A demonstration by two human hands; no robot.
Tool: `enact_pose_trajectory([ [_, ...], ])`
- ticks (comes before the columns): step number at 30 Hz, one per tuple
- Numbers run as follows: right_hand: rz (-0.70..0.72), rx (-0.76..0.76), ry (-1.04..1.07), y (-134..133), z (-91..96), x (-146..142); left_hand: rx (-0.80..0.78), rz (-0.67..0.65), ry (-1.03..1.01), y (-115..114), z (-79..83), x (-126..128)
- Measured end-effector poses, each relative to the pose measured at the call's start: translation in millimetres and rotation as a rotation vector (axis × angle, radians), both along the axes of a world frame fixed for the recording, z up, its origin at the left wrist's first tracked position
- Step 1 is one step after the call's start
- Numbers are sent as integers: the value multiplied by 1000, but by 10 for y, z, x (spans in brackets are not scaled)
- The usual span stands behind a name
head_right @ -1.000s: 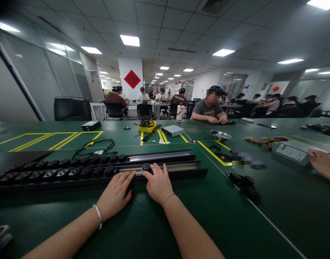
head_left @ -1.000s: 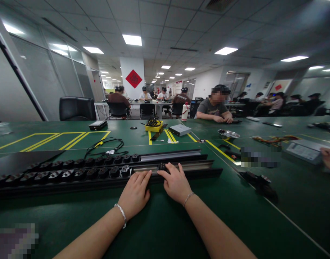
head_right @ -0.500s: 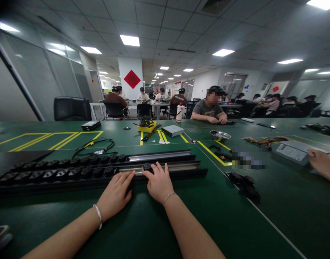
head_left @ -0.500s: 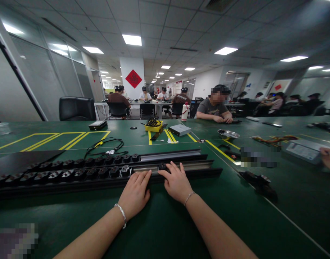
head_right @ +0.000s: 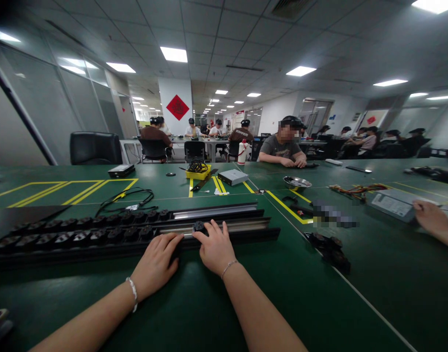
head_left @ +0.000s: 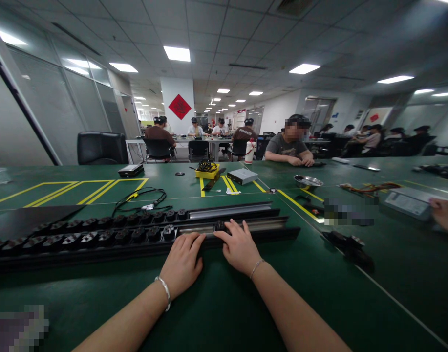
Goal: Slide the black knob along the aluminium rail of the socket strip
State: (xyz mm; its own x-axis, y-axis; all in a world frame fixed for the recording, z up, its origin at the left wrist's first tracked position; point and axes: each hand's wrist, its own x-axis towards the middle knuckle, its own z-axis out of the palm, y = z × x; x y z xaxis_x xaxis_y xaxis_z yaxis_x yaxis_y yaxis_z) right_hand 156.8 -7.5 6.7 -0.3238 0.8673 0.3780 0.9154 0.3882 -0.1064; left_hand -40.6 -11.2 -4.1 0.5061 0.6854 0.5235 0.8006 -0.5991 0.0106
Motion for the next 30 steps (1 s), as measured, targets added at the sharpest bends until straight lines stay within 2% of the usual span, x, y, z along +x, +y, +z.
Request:
enact_pose_trajectory([
  [20, 9, -55, -26, 10, 33, 37, -35, 10, 8, 3, -2, 4],
  [30, 9, -51, -19, 8, 37, 44, 3, 0, -12, 14, -8, -2],
])
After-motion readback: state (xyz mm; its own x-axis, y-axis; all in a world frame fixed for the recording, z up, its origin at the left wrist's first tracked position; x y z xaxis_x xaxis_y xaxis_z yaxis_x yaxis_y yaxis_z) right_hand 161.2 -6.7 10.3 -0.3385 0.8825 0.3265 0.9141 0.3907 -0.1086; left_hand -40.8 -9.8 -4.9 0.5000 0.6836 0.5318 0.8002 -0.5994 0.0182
